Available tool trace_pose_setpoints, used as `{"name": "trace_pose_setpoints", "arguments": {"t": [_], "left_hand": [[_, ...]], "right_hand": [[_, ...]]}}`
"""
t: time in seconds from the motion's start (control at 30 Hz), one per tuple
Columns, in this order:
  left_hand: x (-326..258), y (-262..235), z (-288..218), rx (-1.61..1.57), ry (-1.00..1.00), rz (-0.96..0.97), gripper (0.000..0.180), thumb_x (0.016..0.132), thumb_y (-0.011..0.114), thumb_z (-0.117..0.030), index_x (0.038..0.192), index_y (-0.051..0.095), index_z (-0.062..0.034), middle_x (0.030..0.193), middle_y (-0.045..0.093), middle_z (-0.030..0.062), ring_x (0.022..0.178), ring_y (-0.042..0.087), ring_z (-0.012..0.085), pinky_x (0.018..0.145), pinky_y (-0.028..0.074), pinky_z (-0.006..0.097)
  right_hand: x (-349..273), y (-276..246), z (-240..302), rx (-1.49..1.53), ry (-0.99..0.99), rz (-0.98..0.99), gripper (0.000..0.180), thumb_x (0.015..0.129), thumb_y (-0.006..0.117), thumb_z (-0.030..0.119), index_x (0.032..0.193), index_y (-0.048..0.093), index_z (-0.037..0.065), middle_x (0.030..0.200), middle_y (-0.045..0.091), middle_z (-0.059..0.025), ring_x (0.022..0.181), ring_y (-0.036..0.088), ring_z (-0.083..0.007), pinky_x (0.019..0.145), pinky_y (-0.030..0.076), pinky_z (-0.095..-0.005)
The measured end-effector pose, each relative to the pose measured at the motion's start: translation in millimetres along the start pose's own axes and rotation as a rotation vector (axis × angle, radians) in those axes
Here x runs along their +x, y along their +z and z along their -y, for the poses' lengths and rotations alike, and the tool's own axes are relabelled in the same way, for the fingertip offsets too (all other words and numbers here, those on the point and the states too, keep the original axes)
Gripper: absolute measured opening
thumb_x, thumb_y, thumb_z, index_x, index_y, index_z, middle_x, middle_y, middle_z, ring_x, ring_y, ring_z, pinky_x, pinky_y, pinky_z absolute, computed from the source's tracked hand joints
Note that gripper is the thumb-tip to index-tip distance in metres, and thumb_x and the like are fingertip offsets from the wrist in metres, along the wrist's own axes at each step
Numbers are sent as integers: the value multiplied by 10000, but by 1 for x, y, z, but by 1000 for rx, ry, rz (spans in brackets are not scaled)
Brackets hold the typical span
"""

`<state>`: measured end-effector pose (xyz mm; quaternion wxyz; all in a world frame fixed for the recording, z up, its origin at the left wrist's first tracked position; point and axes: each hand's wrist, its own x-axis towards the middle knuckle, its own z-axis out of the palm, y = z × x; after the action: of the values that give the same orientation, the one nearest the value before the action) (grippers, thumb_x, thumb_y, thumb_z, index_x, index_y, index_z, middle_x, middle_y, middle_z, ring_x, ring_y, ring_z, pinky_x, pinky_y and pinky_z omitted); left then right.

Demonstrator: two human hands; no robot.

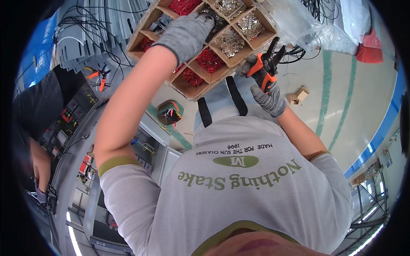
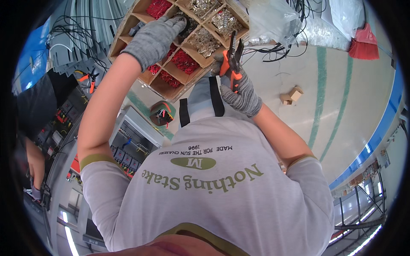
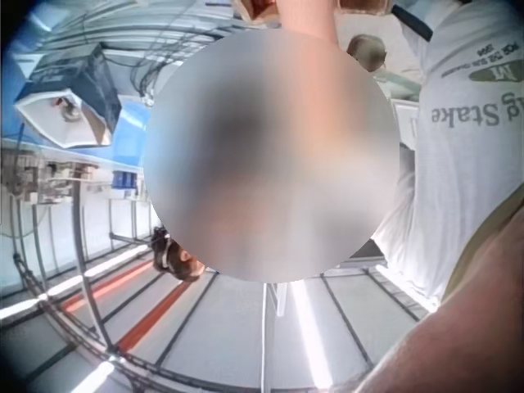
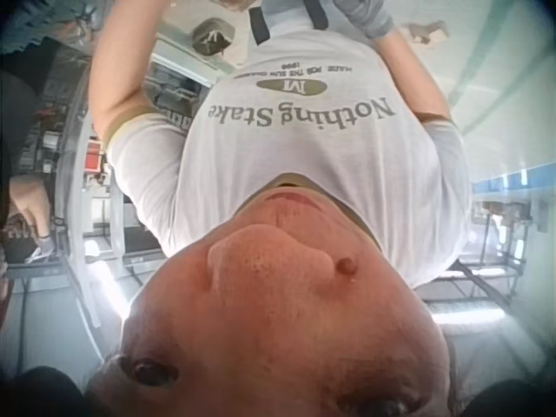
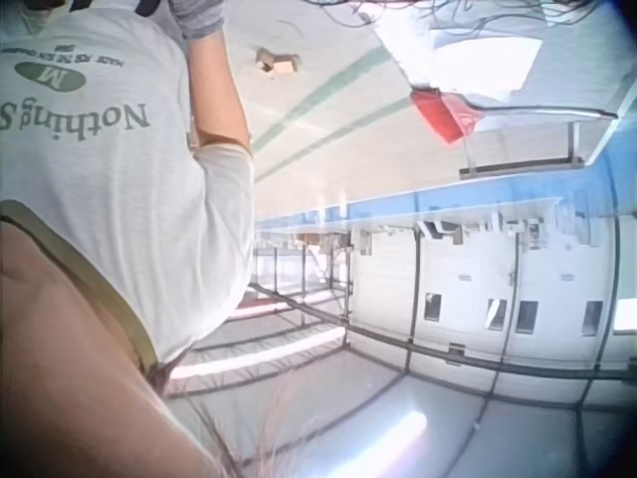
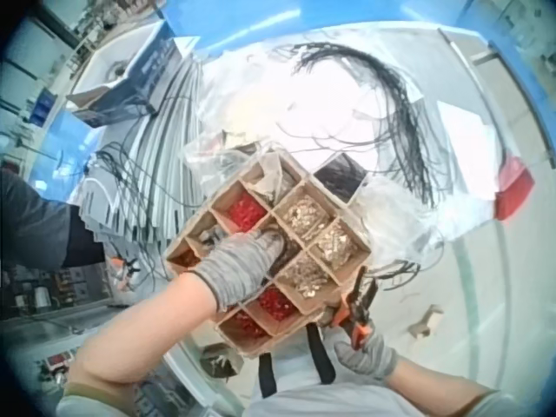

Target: The person strips and cuts black wires inside an open electrical cabinet using pliers and wire cutters. They then select red and silver wire ferrules from a compartmentalized box.

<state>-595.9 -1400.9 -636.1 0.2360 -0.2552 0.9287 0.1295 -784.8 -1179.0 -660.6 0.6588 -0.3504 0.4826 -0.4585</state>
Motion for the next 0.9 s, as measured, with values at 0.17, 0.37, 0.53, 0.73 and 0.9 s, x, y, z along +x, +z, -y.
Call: {"name": "trace_pose_setpoints", "arguments": {"t": [0.17,0.37,0.53,0.73,0.9], "left_hand": [[-6,-9,-9,220,36,231,579,770,641,-49,1335,519,-84,1433,451,91,1300,444,276,1086,384,340],[5,2,-15,215,49,228,455,853,561,-115,1306,548,-72,1467,419,97,1354,388,271,1123,317,379],[-3,-12,-17,215,48,148,410,865,551,-135,1273,587,-110,1430,483,88,1346,411,278,1130,302,378],[-24,-14,17,-610,-51,-172,174,891,608,-50,1065,598,-43,1146,627,62,1076,623,242,929,512,316],[-30,8,22,-1410,-105,-496,287,908,619,2,1177,547,-65,1093,625,15,1042,606,120,940,501,253]], "right_hand": [[-1,-13,3,15,-72,-4,746,802,580,79,1479,271,32,1310,486,-95,1133,521,-197,1023,391,-354],[-6,-21,-1,-85,-96,-63,741,803,589,108,1473,284,27,1253,507,-83,1134,503,-201,1023,384,-368],[-12,-25,13,-128,-20,-33,720,806,584,120,1462,304,18,1219,538,-87,1085,527,-202,1001,401,-359],[-12,-22,-6,-109,-48,-78,713,807,607,114,1455,322,27,1178,561,-89,1070,547,-187,975,428,-335],[-8,-13,6,0,-59,-57,722,816,583,82,1477,292,53,1205,535,-56,1075,531,-164,982,422,-329]]}}
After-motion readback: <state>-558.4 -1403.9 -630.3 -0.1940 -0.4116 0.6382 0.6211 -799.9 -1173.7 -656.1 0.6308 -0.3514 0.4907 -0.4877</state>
